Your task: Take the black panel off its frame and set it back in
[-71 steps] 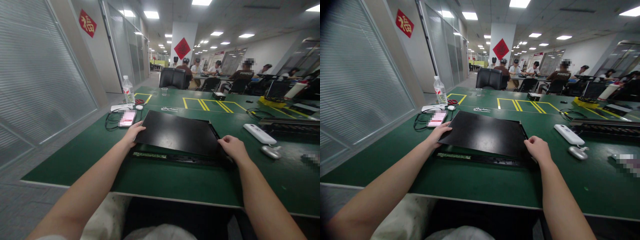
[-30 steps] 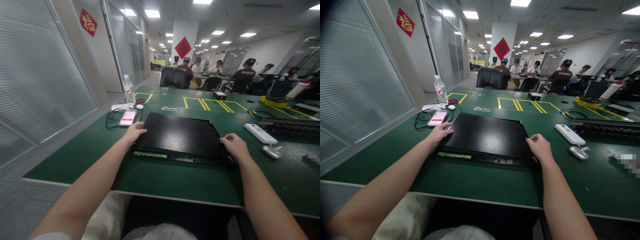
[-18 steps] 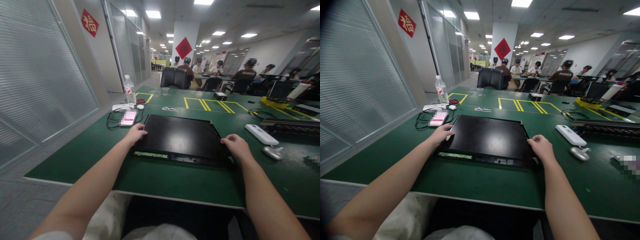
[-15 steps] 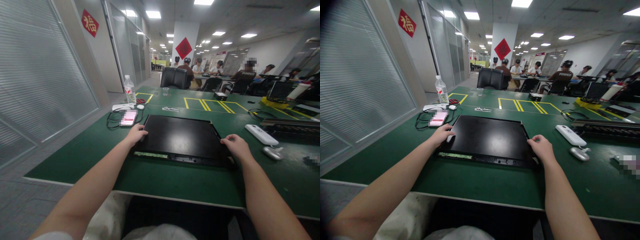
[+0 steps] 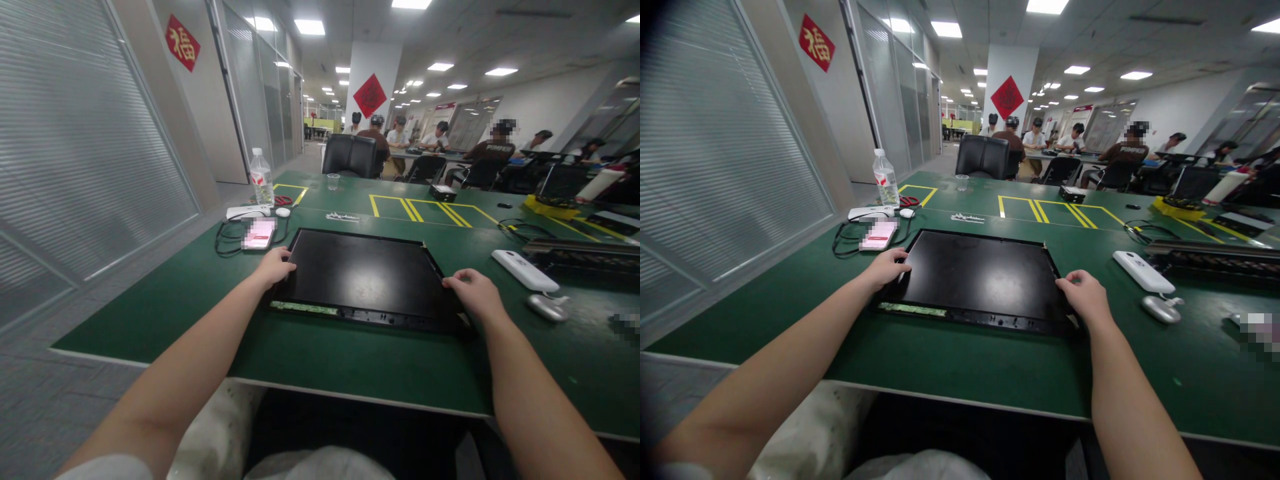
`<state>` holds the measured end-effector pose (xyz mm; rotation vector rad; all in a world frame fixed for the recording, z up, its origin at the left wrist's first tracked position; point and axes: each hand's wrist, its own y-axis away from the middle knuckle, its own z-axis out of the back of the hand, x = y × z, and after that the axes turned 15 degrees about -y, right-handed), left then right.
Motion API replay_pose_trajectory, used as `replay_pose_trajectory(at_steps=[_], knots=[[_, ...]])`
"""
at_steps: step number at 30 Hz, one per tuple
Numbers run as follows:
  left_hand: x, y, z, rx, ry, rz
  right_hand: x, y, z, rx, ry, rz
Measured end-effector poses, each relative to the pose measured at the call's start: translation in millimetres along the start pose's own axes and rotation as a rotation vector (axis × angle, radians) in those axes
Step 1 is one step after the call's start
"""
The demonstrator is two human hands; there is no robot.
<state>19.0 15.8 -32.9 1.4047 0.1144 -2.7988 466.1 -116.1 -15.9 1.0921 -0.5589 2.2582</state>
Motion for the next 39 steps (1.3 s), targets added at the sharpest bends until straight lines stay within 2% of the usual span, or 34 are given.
replay_pose_trajectory(at_steps=[5,22,39], knots=[[-3.8,-0.2,0.4,-0.007,0.085,0.007,1.7,0.9,0.1,-0.005,-0.003,0.018],[-5.0,0.0,3.1,0.006,-0.036,-0.093,1.8,2.7,0.8,0.008,-0.005,-0.007],[-2.8,-0.9,-0.2,0.001,-0.149,-0.119,4.1,5.6,-1.1,-0.023,0.018,0.025]])
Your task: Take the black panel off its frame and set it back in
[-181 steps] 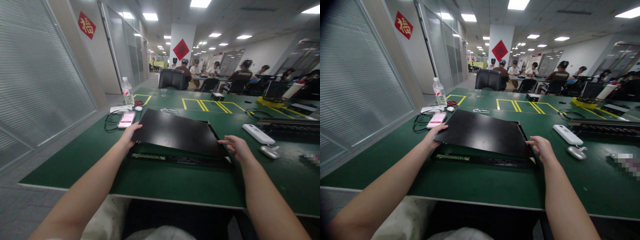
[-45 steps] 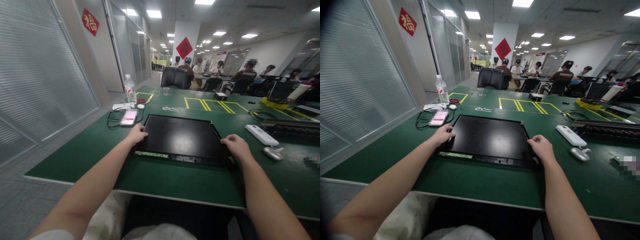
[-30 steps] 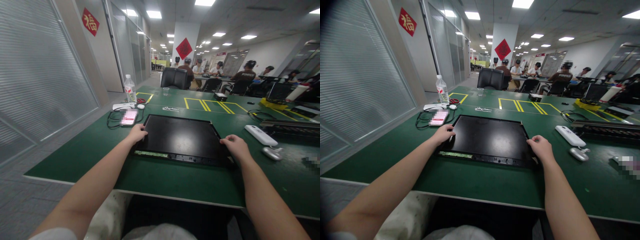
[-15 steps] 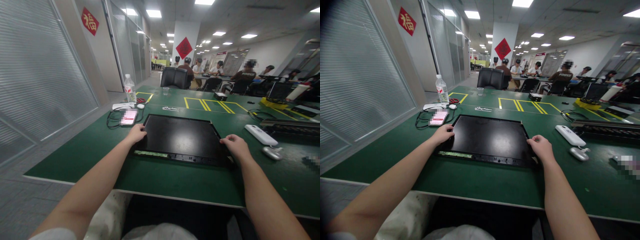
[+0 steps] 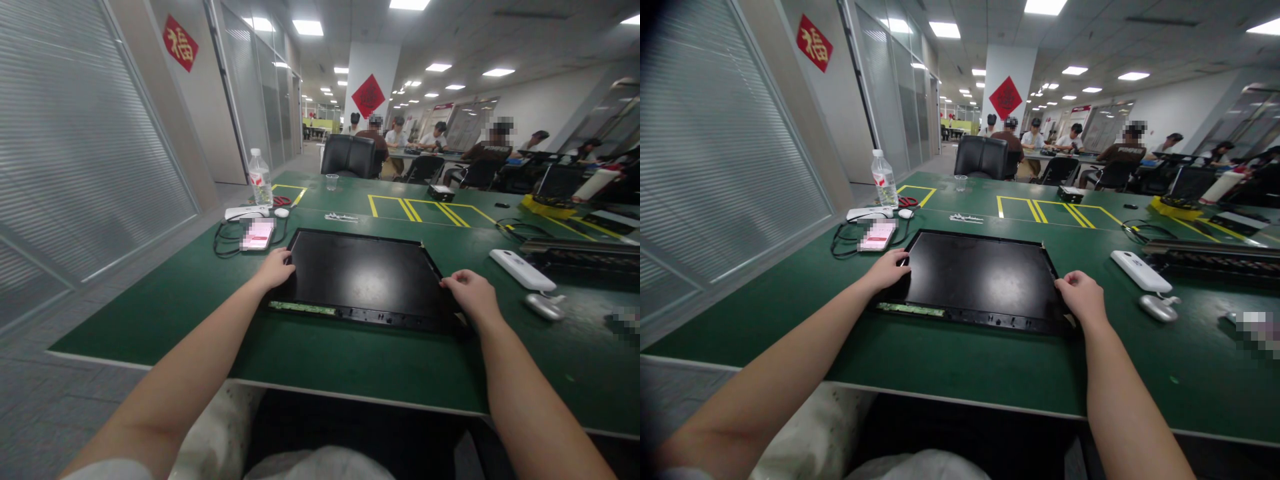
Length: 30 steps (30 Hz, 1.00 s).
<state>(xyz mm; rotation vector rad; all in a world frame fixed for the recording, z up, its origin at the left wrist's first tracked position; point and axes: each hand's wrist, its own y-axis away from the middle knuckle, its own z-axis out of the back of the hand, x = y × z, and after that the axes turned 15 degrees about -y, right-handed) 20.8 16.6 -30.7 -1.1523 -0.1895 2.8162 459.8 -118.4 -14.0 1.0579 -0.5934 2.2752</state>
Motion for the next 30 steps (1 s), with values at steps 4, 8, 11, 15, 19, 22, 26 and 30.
replay_pose_trajectory(at_steps=[4,8,11,15,19,22,26,30], knots=[[0.6,0.4,-1.9,0.023,-0.170,-0.021,-1.8,-0.7,-1.4,0.007,-0.022,-0.006],[3.1,-0.7,-3.9,0.048,-0.309,-0.021,-5.7,-3.7,-2.3,-0.002,-0.047,-0.005],[4.6,-0.9,-4.7,0.038,-0.324,-0.010,-8.4,-5.7,-2.3,0.004,-0.058,-0.012],[4.4,0.3,-5.9,0.024,-0.316,0.002,-11.5,-7.8,-2.1,0.010,-0.059,-0.008],[2.6,2.1,-7.4,0.044,-0.349,0.000,-12.1,-8.1,-2.2,-0.006,-0.047,0.017],[0.9,3.3,-6.6,0.067,-0.386,-0.033,-11.6,-7.1,-2.0,-0.004,-0.040,0.003],[0.4,4.0,-1.4,0.075,-0.433,-0.092,-14.9,-7.6,-1.2,-0.002,-0.081,-0.019],[5.2,2.4,5.3,0.058,-0.595,-0.039,-24.0,-13.6,-2.2,0.012,-0.134,-0.054]])
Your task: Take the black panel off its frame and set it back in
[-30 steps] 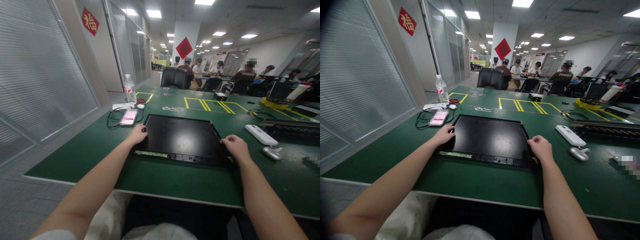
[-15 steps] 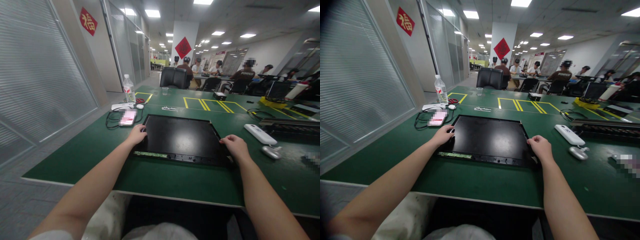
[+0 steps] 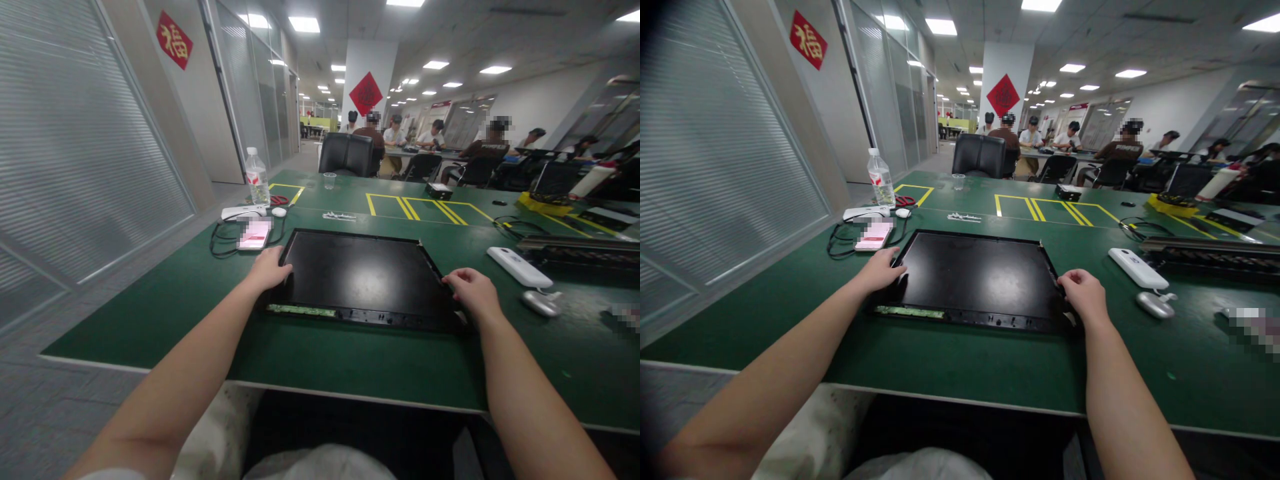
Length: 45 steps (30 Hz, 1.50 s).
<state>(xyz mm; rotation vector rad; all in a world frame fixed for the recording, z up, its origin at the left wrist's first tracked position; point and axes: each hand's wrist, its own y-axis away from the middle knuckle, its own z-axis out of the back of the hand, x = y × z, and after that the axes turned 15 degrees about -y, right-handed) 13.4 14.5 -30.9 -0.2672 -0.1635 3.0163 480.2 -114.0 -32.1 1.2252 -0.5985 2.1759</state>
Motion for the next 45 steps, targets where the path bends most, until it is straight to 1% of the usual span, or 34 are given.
replay_pose_trajectory(at_steps=[3,6,11,16,20,25,28,35,37,40,45], knots=[[6.3,-1.1,1.0,0.044,-0.138,0.069,-8.0,-7.8,-1.6,-0.027,0.026,0.007],[9.4,-0.5,2.8,0.075,-0.210,0.066,-15.2,-14.7,-4.1,-0.004,0.073,-0.018],[7.3,2.5,9.8,0.086,-0.224,0.084,-21.5,-20.1,-6.5,0.059,0.126,-0.018],[2.7,6.7,19.0,0.121,-0.240,0.097,-17.9,-16.7,-6.8,0.073,0.150,-0.020],[0.8,10.5,23.2,0.147,-0.280,0.062,-11.7,-11.1,-7.4,0.064,0.185,-0.020],[4.3,11.6,20.5,0.119,-0.339,-0.033,-9.7,-8.4,-7.5,0.043,0.190,0.008],[7.3,10.4,17.1,0.105,-0.316,-0.064,-10.5,-8.4,-7.7,0.037,0.188,0.020],[11.2,4.6,14.0,0.055,-0.193,-0.069,-12.3,-8.6,-8.7,0.034,0.178,0.033],[11.4,3.4,15.9,0.055,-0.162,-0.070,-12.4,-8.8,-8.9,0.037,0.181,0.036],[10.1,3.1,20.8,0.051,-0.115,-0.028,-12.1,-9.3,-8.9,0.050,0.183,0.018],[4.8,5.8,29.5,-0.018,-0.020,0.030,-14.9,-10.4,-8.7,0.048,0.170,0.010]])
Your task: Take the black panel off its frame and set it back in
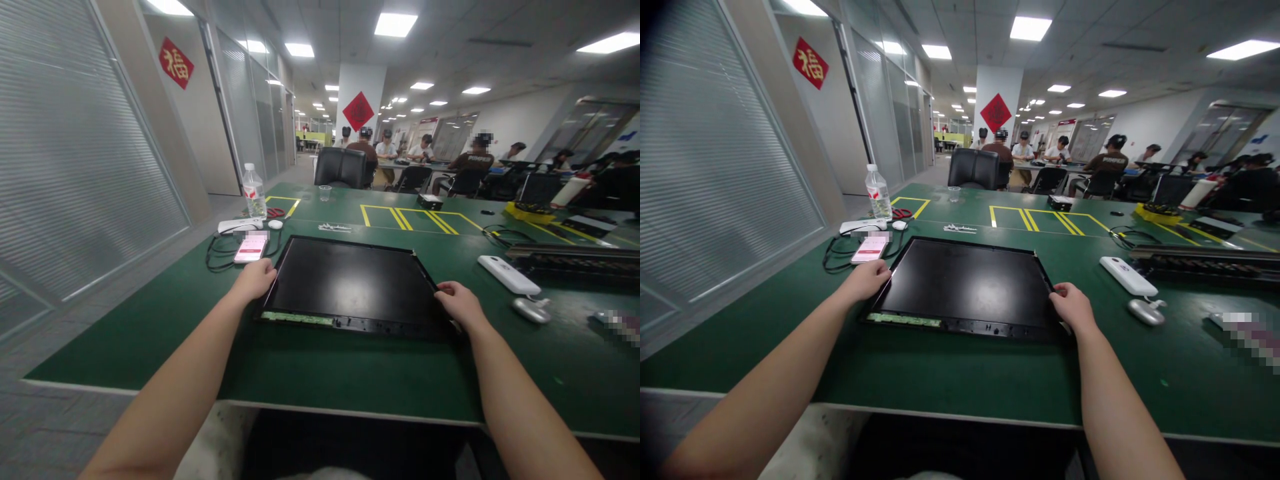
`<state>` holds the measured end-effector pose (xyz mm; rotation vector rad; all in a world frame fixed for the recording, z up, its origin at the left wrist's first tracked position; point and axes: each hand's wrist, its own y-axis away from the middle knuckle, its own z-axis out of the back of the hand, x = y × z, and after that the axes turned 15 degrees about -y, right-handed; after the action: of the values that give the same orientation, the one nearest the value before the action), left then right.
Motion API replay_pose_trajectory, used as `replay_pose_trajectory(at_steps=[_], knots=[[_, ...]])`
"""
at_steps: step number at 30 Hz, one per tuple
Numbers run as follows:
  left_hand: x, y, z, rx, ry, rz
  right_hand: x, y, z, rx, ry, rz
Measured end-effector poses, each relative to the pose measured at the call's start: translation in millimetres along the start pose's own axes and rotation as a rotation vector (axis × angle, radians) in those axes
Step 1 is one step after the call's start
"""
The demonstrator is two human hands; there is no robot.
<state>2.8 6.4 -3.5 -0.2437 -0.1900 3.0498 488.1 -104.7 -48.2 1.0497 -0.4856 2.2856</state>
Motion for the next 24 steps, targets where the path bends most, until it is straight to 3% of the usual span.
replay_pose_trajectory(at_steps=[9,15,24], knots=[[-6.7,5.1,2.5,-0.071,0.357,0.163,-5.8,-1.2,-1.1,-0.014,-0.005,0.017],[-13.6,8.6,-3.6,0.042,0.859,0.277,-8.1,-2.3,-1.6,-0.004,-0.006,0.015],[-16.9,9.9,-3.8,0.060,0.946,0.351,-13.1,-5.4,-4.7,-0.028,-0.015,0.043]])
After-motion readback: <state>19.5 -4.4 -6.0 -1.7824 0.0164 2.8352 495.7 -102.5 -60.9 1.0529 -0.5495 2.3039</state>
